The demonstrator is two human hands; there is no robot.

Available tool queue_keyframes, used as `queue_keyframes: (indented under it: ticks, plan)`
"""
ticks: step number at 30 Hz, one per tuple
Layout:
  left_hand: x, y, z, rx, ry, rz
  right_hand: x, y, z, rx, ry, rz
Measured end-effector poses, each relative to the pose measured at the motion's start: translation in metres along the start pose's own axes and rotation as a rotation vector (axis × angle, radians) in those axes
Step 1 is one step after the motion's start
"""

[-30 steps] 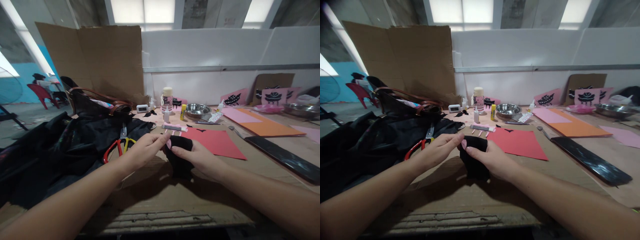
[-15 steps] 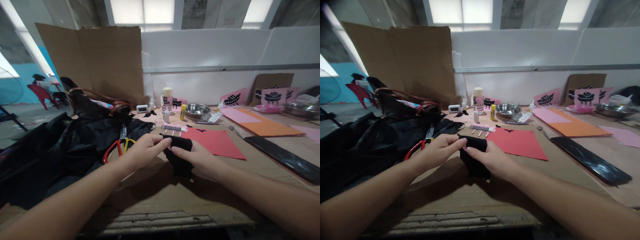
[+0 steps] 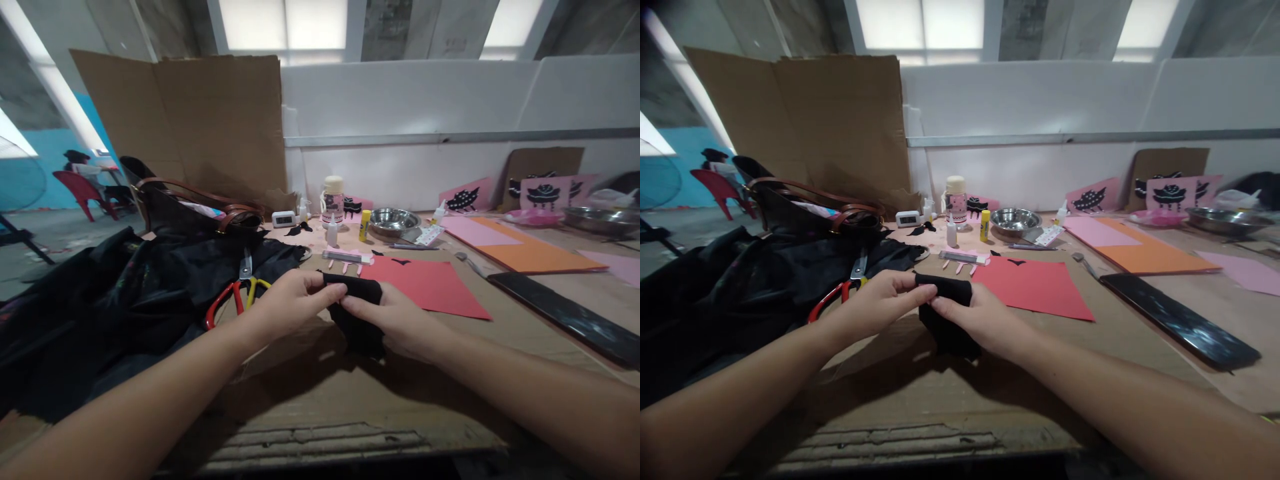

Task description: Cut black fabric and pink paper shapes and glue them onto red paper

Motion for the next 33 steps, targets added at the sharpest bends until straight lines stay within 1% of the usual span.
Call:
queue_keyframes:
  ticks: [3,7,10,14,18,22,28,33]
  plan:
    - [0.000,0.000,0.003,0.030,-0.023,-0.018,0.001,-0.001,0.000,0.017,-0.004,-0.006]
    - [0.001,-0.006,0.004,0.028,-0.032,-0.083,0.001,-0.002,-0.001,0.043,0.011,-0.017]
    - [0.002,-0.008,0.004,0.004,-0.038,-0.104,0.000,0.000,-0.002,0.063,0.026,0.010]
    - [0.003,-0.007,0.004,-0.025,-0.033,-0.087,0.000,0.003,-0.003,0.037,0.021,0.019]
    - [0.002,-0.004,-0.001,-0.040,0.010,-0.025,0.001,0.001,-0.003,0.031,0.018,-0.011]
    - [0.002,-0.001,-0.004,-0.059,0.037,-0.005,0.001,0.001,-0.001,0.005,0.006,-0.010]
    - [0.003,0.005,0.001,-0.005,0.008,-0.008,0.001,-0.001,-0.001,0.035,0.022,0.016]
    - [0.002,-0.002,0.005,0.020,-0.021,-0.057,0.003,-0.004,-0.001,0.036,0.025,0.002]
Point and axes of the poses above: each hand's wrist, its own x-axis towards the middle knuckle, its own z-axis out of the back of the hand, y = z × x, the point moved 7 cm from there along x, towards the middle knuckle, and after that the axes turned 9 degrees about y, right-handed, at the moved point
